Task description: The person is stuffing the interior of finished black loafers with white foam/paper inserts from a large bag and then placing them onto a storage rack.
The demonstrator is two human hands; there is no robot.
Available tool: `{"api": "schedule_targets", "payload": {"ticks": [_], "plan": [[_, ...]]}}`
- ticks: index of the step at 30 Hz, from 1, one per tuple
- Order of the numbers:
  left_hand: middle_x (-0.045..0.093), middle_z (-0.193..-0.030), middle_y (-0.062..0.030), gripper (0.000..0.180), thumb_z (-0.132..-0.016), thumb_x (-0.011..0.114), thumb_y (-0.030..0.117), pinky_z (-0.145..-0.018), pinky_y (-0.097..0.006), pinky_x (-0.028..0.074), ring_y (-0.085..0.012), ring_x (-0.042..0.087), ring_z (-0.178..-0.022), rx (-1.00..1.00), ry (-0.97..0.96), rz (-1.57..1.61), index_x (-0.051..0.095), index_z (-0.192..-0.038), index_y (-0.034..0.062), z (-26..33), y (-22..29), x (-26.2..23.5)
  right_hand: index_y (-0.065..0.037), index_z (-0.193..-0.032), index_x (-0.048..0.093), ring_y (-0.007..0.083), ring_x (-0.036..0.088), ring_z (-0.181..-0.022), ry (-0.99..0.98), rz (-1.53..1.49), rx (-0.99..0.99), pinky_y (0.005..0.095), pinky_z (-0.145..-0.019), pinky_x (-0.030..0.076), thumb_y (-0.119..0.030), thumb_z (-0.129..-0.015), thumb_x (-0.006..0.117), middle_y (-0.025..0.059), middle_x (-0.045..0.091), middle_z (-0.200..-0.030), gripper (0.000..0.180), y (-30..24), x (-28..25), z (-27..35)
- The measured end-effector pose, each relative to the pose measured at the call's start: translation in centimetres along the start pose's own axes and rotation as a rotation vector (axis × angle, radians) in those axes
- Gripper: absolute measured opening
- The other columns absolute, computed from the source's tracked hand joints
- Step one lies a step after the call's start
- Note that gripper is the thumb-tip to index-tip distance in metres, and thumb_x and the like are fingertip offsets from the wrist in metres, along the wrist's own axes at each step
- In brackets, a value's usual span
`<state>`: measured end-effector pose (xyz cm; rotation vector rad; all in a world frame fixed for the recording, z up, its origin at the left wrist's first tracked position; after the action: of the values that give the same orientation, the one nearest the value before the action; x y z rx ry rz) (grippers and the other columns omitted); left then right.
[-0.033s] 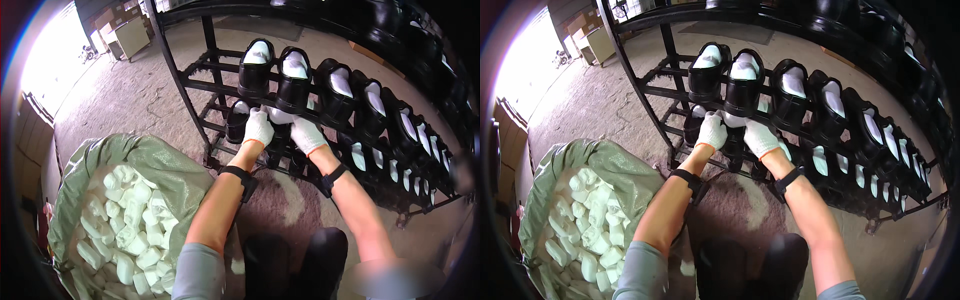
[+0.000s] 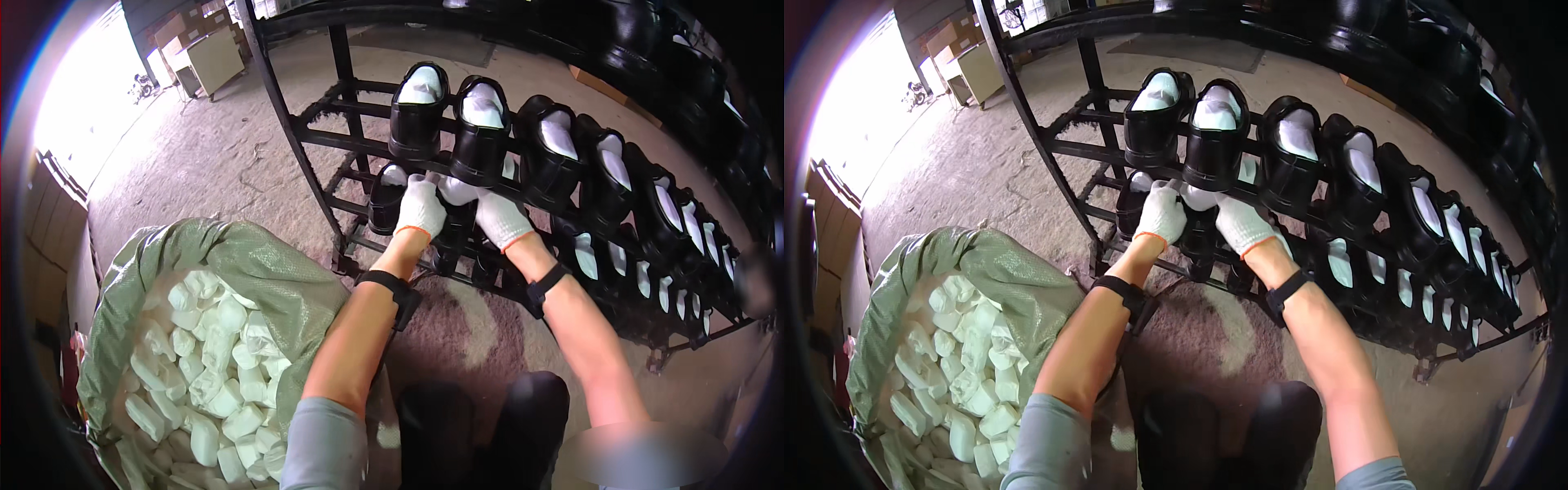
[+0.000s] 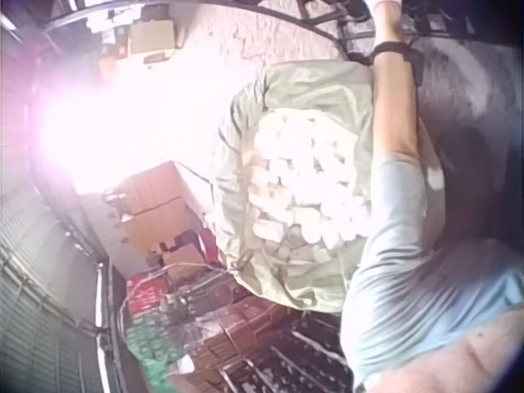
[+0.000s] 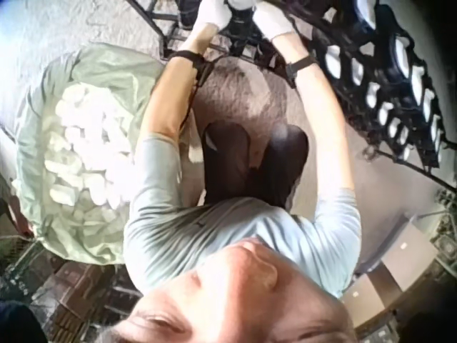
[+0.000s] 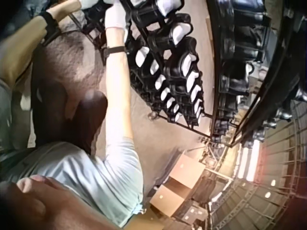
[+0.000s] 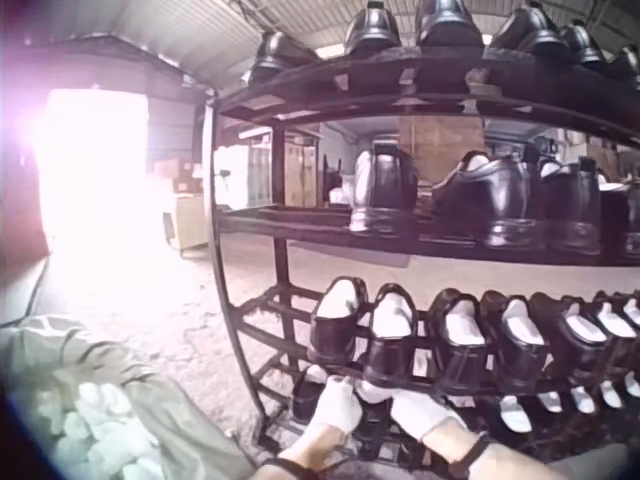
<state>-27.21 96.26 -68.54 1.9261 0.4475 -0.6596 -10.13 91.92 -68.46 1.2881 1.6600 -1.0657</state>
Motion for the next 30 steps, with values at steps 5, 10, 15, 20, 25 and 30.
{"api": "schedule_targets", "payload": {"ticks": [5,10,15,20,25,30], "plan": [[0.075,-0.12,-0.0282,0.028,-0.093,0.064,0.008,-0.102,-0.051,0.058,-0.0473,0.069,-0.117,0.499,0.027,-0.407,0.076,-0.116,-0.0009,-2.1,0.3,-1.4,-0.005,-0.125,0.077,0.0422,0.076,-0.1,0.062,-0.311,-0.214,0.0474,-0.089,0.061,-0.014,-0.103,0.058,0.0243,0.079,-0.109,0.03,-1.8,0.3,-2.9],[0.079,-0.117,-0.0241,0.026,-0.094,0.068,0.011,-0.094,-0.052,0.061,-0.0455,0.074,-0.111,0.199,-0.3,-0.384,0.08,-0.117,0.0066,-5.4,-2.7,1.8,-0.005,-0.138,0.071,0.0446,0.074,-0.115,-0.073,-0.623,-0.264,0.0515,-0.098,0.059,-0.014,-0.103,0.062,0.0274,0.076,-0.124,0.037,-4.6,-1.5,-0.2],[0.079,-0.115,-0.0257,0.028,-0.096,0.066,0.01,-0.088,-0.052,0.063,-0.0459,0.075,-0.109,0.328,-0.27,-0.419,0.075,-0.122,0.005,-6.4,-2.3,4.1,-0.002,-0.144,0.066,0.0485,0.073,-0.113,-0.16,-0.393,0.227,0.051,-0.099,0.059,-0.03,-0.097,0.077,0.0303,0.075,-0.121,0.056,-4.9,-1.5,0.4],[0.082,-0.101,-0.022,0.024,-0.096,0.066,0.022,-0.081,-0.051,0.062,-0.042,0.079,-0.096,0.362,-0.277,-0.448,0.084,-0.1,0.0066,-7.5,-3.1,5.2,-0.006,-0.143,0.064,0.0528,0.07,-0.115,0.041,-0.446,0.055,0.0576,-0.097,0.057,-0.034,-0.104,0.063,0.0343,0.073,-0.118,0.048,-2.3,-0.1,0.3],[0.081,-0.108,-0.0239,0.031,-0.102,0.065,0.03,-0.087,-0.052,0.061,-0.0437,0.078,-0.102,0.275,-0.318,-0.344,0.082,-0.111,0.0059,-7.6,-1.6,3.0,-0.011,-0.149,0.064,0.0486,0.076,-0.112,-0.13,-0.567,0.063,0.0524,-0.1,0.058,-0.028,-0.104,0.054,0.0305,0.078,-0.119,0.049,-1.0,0.5,-0.8],[0.08,-0.119,-0.0238,0.046,-0.105,0.063,0.044,-0.09,-0.05,0.062,-0.044,0.077,-0.108,0.087,-0.532,-0.51,0.077,-0.128,0.0056,-5.3,-1.9,1.9,-0.004,-0.101,0.086,0.043,0.08,-0.101,-0.36,0.274,-0.133,0.0536,-0.089,0.064,-0.017,-0.1,0.062,0.0254,0.081,-0.105,0.027,-4.8,7.3,-1.5]]}}
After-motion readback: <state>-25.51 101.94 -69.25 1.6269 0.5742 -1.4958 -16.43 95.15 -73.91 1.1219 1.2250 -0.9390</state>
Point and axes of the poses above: each hand's wrist, its own z-axis away from the middle knuckle, its own x-axis out of the palm, y = z × x, the point moved 8 cm from there along -z, towards the middle knuckle
